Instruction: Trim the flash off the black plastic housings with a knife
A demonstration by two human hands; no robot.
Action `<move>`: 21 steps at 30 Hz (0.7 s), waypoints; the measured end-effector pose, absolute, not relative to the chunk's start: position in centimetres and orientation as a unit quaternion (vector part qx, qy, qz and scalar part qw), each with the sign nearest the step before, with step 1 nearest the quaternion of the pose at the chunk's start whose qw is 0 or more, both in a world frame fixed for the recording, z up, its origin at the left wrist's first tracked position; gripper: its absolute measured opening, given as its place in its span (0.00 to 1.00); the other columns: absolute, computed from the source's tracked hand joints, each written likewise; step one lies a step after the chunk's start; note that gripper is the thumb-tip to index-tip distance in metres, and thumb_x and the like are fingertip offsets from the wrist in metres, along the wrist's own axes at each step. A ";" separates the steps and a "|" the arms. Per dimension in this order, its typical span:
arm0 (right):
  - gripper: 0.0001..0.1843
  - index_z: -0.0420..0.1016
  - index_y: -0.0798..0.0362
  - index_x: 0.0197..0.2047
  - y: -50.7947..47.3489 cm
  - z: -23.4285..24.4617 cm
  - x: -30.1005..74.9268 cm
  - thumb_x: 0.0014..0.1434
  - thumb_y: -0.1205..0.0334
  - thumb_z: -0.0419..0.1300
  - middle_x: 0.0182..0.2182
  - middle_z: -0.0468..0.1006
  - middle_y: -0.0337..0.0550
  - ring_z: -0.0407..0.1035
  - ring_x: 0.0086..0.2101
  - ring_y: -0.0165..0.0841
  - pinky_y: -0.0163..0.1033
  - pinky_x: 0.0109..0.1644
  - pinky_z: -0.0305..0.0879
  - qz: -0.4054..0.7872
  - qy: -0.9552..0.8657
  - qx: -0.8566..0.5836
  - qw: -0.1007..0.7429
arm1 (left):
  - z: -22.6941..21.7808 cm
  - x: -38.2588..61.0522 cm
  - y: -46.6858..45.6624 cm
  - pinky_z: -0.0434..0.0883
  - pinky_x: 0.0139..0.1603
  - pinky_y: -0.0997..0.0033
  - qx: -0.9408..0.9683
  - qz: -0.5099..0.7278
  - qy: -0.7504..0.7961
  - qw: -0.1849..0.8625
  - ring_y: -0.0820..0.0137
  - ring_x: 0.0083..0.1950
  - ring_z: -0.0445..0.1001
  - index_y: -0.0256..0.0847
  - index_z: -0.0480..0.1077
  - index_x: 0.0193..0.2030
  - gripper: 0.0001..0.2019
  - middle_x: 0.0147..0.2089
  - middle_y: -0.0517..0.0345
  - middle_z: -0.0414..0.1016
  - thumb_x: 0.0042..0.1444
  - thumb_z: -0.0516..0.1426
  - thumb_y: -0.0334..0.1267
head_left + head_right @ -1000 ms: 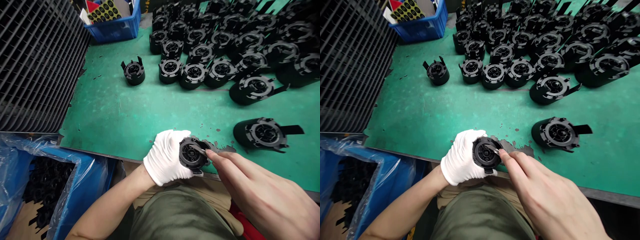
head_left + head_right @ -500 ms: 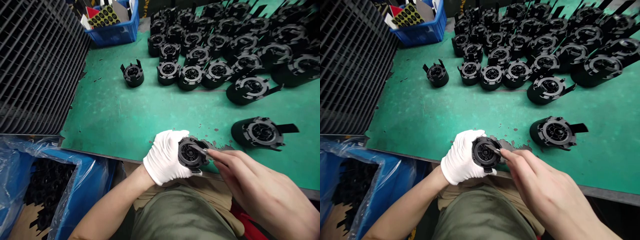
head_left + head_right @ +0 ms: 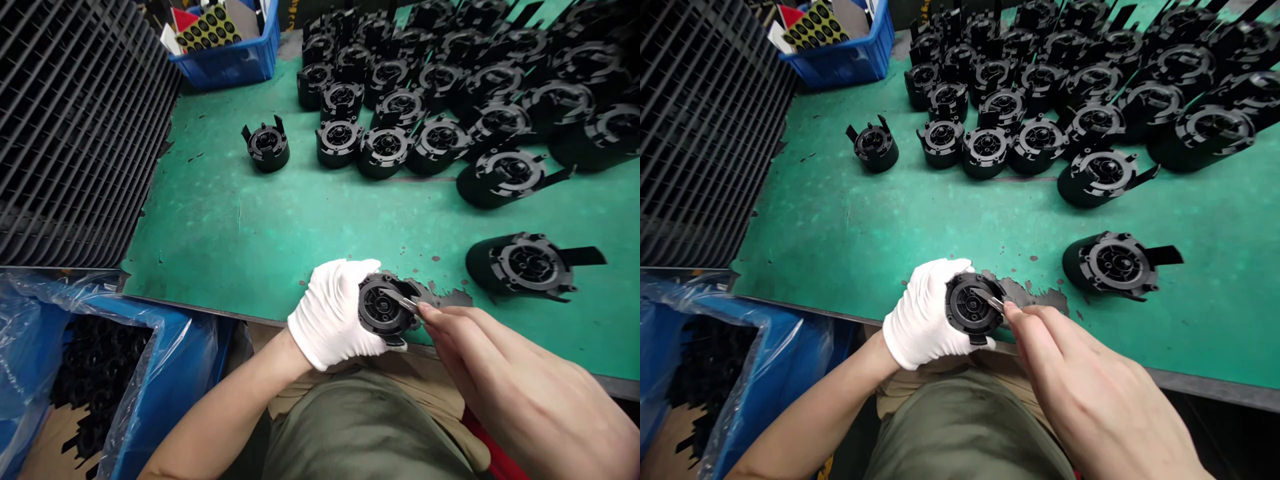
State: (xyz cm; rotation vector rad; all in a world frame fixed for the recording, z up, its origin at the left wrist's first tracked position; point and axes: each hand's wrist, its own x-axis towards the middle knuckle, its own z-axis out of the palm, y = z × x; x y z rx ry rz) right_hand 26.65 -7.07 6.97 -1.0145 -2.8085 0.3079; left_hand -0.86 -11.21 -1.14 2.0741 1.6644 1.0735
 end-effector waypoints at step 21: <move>0.44 0.67 0.46 0.83 -5.9 7.8 26.4 0.69 0.78 0.45 0.63 0.87 0.55 0.87 0.51 0.44 0.44 0.40 0.81 0.026 -0.960 -0.265 0.084 | -0.9 -0.9 -10.8 0.88 0.61 0.41 0.718 0.372 0.578 0.113 0.41 0.58 0.92 0.37 0.66 0.79 0.62 0.62 0.35 0.88 0.52 0.74 0.81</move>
